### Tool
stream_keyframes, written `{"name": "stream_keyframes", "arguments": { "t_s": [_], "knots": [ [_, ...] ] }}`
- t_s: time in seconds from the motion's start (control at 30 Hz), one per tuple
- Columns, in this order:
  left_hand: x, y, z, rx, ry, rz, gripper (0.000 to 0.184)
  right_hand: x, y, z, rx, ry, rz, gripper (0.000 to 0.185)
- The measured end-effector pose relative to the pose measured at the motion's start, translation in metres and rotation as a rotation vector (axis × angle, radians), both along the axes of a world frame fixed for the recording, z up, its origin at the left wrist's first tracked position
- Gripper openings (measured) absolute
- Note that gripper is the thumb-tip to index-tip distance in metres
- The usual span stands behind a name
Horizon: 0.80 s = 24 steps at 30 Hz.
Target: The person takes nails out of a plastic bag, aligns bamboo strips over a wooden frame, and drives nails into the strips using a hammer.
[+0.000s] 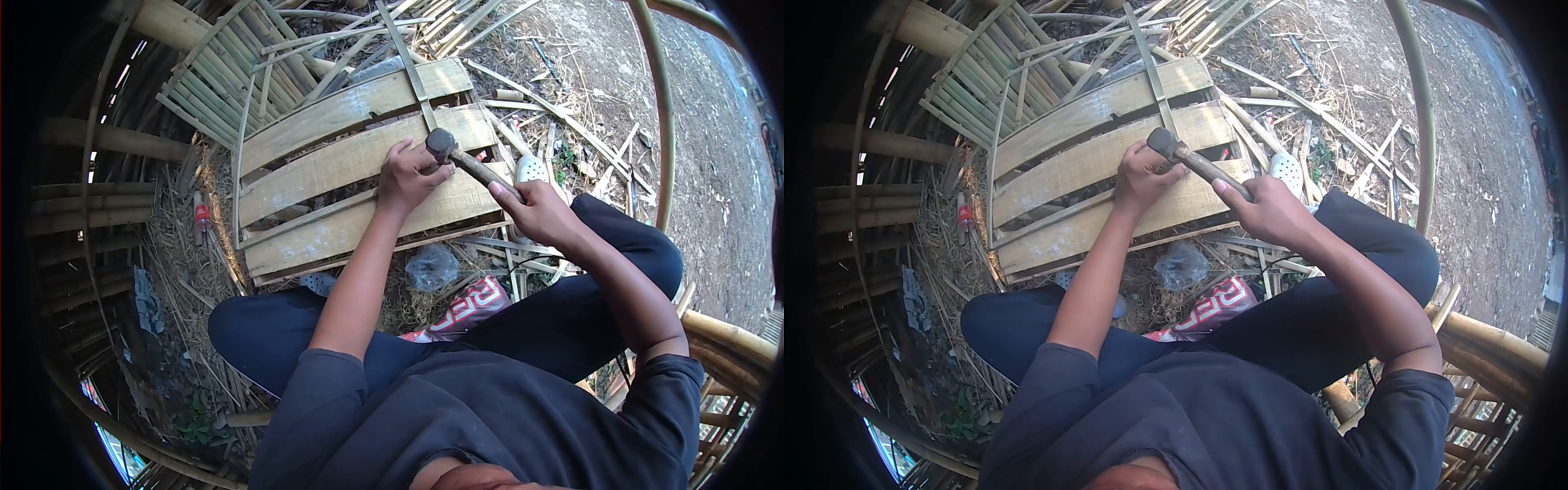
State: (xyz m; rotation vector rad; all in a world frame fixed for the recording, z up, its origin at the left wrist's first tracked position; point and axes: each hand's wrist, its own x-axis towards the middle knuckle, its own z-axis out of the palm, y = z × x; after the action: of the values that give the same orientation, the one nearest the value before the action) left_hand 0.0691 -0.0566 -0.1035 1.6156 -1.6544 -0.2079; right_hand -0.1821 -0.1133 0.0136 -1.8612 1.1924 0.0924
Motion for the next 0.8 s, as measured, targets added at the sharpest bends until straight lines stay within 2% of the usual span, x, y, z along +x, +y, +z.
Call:
{"name": "stream_keyframes", "arguments": {
  "t_s": [0.07,0.17,0.2,0.3,0.43,0.47,0.6,0.8],
  "knots": [
    [-0.001,0.001,0.004,-0.004,0.04,0.002,0.02,-0.001,0.0,0.005,0.018,-0.101,-0.033,0.074],
    [-0.003,0.002,0.008,0.02,0.053,0.01,0.019,0.002,-0.001,0.009,0.087,-0.109,-0.072,0.073],
    [-0.003,0.003,0.005,0.021,0.042,0.002,0.019,0.002,-0.003,0.008,0.07,-0.011,-0.033,0.073],
    [0.001,0.0,0.004,0.029,0.012,-0.018,0.018,0.003,-0.004,0.005,0.177,0.033,-0.086,0.074],
    [0.001,-0.002,0.0,0.001,0.022,-0.003,0.018,0.0,-0.005,0.014,-0.022,-0.073,-0.016,0.076],
    [0.0,-0.001,-0.002,-0.019,0.03,-0.002,0.019,0.002,-0.004,0.016,0.048,-0.059,-0.063,0.077],
    [0.001,0.003,0.007,0.088,0.014,0.006,0.018,0.006,-0.002,0.005,-0.009,0.132,0.011,0.076],
    [0.001,-0.003,-0.004,-0.029,0.015,0.006,0.02,0.006,-0.002,0.023,-0.018,-0.108,-0.066,0.067]
  ]
}}
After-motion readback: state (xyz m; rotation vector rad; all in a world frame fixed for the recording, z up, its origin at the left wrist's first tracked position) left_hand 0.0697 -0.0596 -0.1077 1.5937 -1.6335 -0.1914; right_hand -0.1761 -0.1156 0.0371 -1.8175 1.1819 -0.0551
